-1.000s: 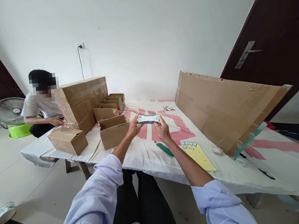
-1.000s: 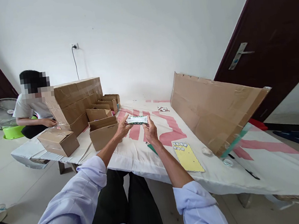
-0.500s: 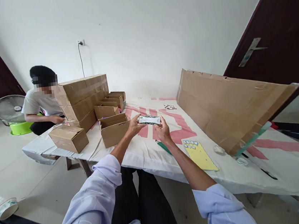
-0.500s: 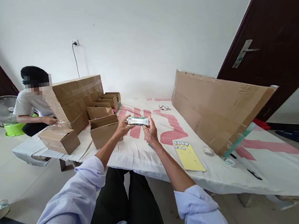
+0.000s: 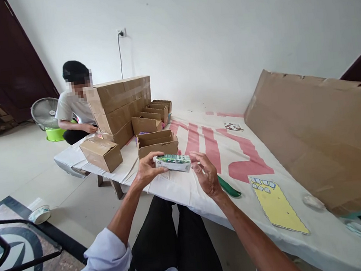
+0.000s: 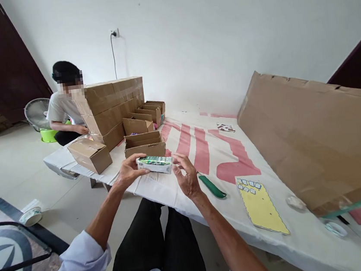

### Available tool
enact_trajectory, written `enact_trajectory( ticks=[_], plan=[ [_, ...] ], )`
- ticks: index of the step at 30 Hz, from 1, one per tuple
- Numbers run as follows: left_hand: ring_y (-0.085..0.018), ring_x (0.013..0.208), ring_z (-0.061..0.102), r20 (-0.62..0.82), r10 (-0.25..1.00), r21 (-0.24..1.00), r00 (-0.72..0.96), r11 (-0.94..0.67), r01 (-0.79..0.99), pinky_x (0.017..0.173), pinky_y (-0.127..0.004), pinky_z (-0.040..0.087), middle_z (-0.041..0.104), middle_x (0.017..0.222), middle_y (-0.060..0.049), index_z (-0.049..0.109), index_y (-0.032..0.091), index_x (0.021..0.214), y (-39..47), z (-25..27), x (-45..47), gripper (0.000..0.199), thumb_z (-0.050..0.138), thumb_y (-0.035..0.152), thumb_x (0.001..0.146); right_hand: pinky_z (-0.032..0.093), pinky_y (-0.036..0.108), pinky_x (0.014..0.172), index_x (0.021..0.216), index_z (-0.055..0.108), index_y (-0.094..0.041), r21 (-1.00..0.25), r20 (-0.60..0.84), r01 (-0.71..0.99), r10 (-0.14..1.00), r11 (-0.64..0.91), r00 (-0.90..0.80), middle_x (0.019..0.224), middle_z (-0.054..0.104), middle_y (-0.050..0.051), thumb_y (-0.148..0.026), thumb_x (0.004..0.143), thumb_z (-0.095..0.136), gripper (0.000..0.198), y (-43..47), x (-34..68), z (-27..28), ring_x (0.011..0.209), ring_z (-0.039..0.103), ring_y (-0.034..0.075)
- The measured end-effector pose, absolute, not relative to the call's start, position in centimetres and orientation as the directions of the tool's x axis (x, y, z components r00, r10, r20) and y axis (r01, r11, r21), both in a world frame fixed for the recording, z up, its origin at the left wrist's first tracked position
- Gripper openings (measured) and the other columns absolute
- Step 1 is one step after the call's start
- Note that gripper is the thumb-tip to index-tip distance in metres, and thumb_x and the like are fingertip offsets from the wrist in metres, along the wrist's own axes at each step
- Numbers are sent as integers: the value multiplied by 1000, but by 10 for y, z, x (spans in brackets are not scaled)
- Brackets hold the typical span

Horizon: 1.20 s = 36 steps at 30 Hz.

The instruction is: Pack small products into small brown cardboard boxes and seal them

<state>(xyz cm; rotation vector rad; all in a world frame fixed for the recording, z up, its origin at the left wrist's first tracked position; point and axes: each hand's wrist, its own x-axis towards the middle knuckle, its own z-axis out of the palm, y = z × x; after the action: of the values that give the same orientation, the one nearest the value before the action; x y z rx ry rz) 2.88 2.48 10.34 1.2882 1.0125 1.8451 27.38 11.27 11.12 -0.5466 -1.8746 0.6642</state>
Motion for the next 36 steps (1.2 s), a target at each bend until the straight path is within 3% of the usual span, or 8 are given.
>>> enact_trajectory(
  ticks=[2,7,11,14,17,22,29,36],
  plan=[
    [-21,88,77,371,847,891,-380,-440,-111,87,-35,64,81,98,-5,81,18,111,5,86,10,67,111,30,53,65,46,92,138,71,-26,-623,672,120,607,773,-424,139,71,13,-52,106,59,44,130,258,113,109,74,29],
    [-25,91,80,221,774,904,-594,-391,-172,89,-40,65,84,101,-7,81,19,111,-38,57,-29,70,111,28,48,57,51,116,154,62,-26,-379,593,342,510,860,-623,160,63,12,-32,99,67,55,176,206,132,141,64,33],
    [-24,90,80,159,665,901,-730,-400,-168,87,-38,65,84,99,-6,81,18,110,-58,47,-52,72,111,30,45,61,47,104,155,62,-26,-219,354,547,588,808,-727,160,63,12,-24,94,73,62,201,164,152,135,68,35],
    [-25,90,80,160,614,903,-773,-408,-137,89,-40,65,84,97,-6,80,18,108,-67,45,-66,72,110,31,44,59,41,91,139,73,-25,-131,260,647,656,751,-709,142,75,12,-22,96,71,43,210,149,163,120,74,33],
    [-24,90,80,174,560,909,-810,-408,-87,89,-40,65,83,97,-5,79,19,107,-72,43,-77,71,110,32,45,53,35,77,111,80,-23,-68,314,650,635,756,-706,119,82,10,-22,102,63,19,206,162,161,107,77,29],
    [-25,89,79,169,545,947,-821,-322,-19,85,-39,66,83,97,-5,79,18,112,-71,30,-89,72,108,36,49,41,29,56,97,78,-23,-25,542,583,501,812,-675,94,81,4,-27,104,62,17,175,240,132,74,73,20],
    [-22,77,75,170,623,978,-764,-199,56,74,-33,62,79,87,-4,78,17,114,-17,8,-101,72,104,39,50,45,26,51,110,76,-20,62,724,521,321,851,-610,95,82,4,-27,110,60,18,136,313,112,65,72,15],
    [-18,70,68,203,667,979,-717,-160,128,68,-29,55,75,80,-1,77,16,108,46,13,-116,66,98,37,49,57,30,62,127,72,-19,-35,755,508,356,861,-551,108,80,8,-31,109,65,23,141,317,111,65,73,16]
  ],
)
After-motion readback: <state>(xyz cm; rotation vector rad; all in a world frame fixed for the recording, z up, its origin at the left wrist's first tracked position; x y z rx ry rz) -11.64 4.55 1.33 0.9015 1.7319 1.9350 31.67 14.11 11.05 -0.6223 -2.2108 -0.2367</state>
